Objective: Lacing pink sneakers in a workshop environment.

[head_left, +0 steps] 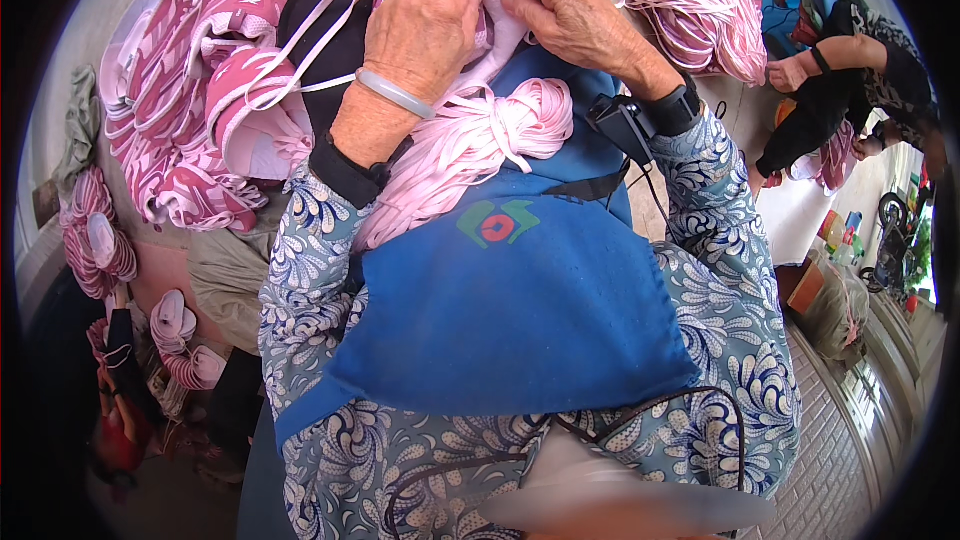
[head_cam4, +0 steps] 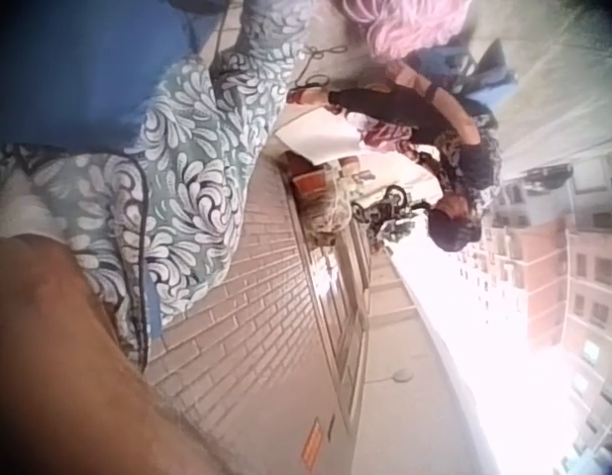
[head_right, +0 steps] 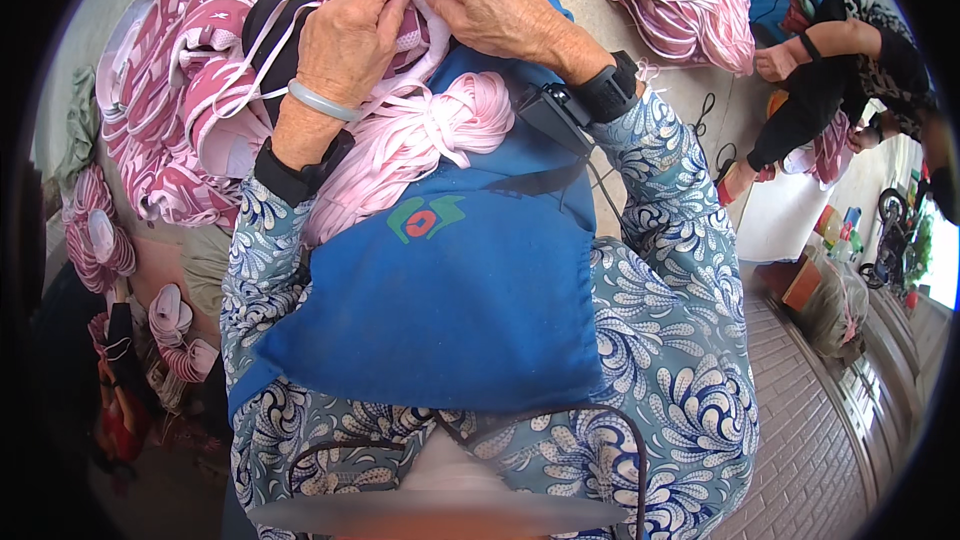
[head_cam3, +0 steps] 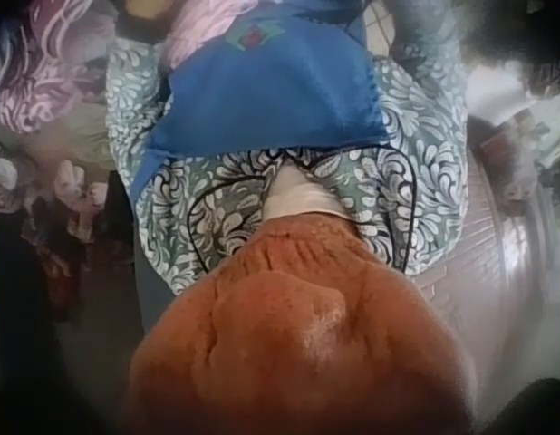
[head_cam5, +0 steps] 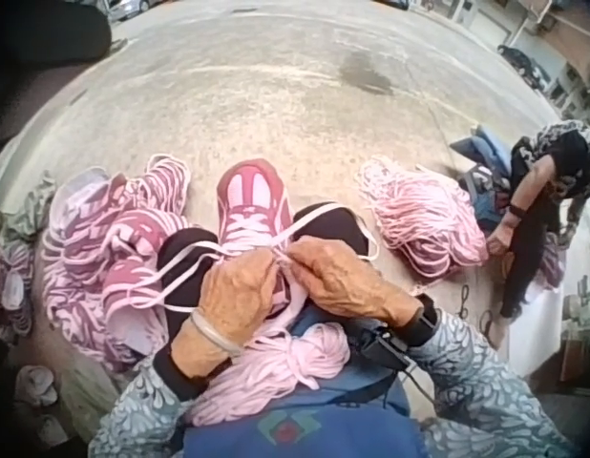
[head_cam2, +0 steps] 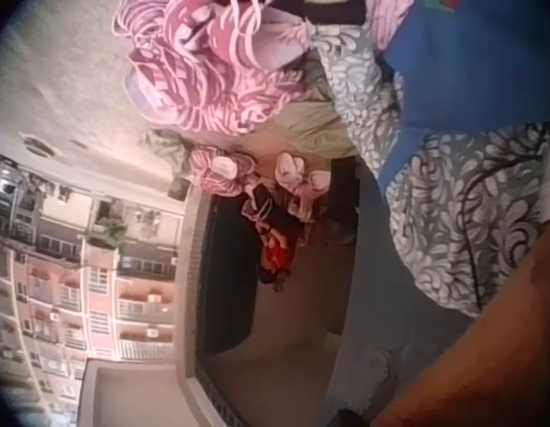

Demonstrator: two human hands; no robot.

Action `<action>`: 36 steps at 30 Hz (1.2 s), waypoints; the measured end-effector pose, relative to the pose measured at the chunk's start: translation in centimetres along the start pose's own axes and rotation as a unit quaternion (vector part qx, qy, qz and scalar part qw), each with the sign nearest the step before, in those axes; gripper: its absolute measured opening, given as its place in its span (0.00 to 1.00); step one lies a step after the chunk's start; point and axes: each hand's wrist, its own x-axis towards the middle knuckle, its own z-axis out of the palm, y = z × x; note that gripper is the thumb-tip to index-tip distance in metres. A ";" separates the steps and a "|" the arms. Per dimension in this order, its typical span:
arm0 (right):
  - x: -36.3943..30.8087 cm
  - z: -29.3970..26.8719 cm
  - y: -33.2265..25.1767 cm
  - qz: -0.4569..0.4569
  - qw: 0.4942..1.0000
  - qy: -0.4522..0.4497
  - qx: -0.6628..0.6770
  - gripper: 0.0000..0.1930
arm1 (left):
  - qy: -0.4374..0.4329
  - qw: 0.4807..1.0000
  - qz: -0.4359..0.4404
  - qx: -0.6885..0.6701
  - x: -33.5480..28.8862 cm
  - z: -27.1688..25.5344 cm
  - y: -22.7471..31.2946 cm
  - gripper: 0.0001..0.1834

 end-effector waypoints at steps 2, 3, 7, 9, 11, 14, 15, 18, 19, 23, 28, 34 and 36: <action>-0.2 0.1 -0.6 -0.018 0.999 0.020 -0.024 0.12 | 0.012 0.999 0.019 -0.030 -0.1 -0.3 0.0 0.06; -0.4 -0.1 -1.4 -0.019 0.999 0.019 -0.023 0.12 | 0.024 0.997 0.038 -0.061 -0.2 -0.7 0.1 0.05; -1.1 -1.5 -3.1 -0.023 0.995 0.069 -0.063 0.16 | -0.142 0.931 -0.067 -0.329 -0.8 -6.1 2.8 0.05; -1.0 -1.8 -3.9 -0.168 0.982 0.041 -0.072 0.22 | -0.219 0.828 -0.039 -0.515 -1.3 -9.8 5.3 0.07; -0.4 -0.6 -5.9 -0.213 0.977 0.001 -0.016 0.18 | -0.271 0.746 0.096 -0.600 -1.1 -11.8 6.9 0.05; 0.1 0.0 -6.6 -0.159 0.977 -0.109 0.088 0.09 | -0.370 0.655 0.045 -0.657 -1.2 -11.9 6.4 0.09; 0.2 -0.9 -7.3 -0.167 0.976 -0.109 0.086 0.09 | -0.376 0.631 -0.008 -0.679 -2.3 -11.5 4.8 0.11; 0.8 -3.9 -9.3 -0.098 0.960 -0.112 0.237 0.12 | -0.343 0.611 -0.229 -0.676 -4.5 -9.2 1.0 0.21; 1.4 -3.7 -11.3 -0.133 0.911 -0.123 0.371 0.13 | -0.295 0.687 -0.278 -0.603 -5.1 -7.5 0.4 0.30; 2.5 -1.0 -19.4 -0.294 0.804 -0.202 0.476 0.13 | -0.188 0.412 -0.325 -0.830 -2.1 -2.8 1.3 0.30; 1.7 -1.2 -20.4 -0.291 0.788 -0.312 0.444 0.10 | -0.148 0.331 -0.256 -0.896 -2.1 -2.2 1.5 0.16; -1.5 -5.0 -10.4 -0.033 0.970 -0.127 0.206 0.08 | -0.243 0.719 -0.354 -0.547 -5.4 -6.4 2.1 0.15; -2.8 -5.6 -8.3 0.235 0.940 -0.085 0.230 0.10 | -0.263 0.810 -0.243 -0.464 -5.7 -6.8 2.8 0.13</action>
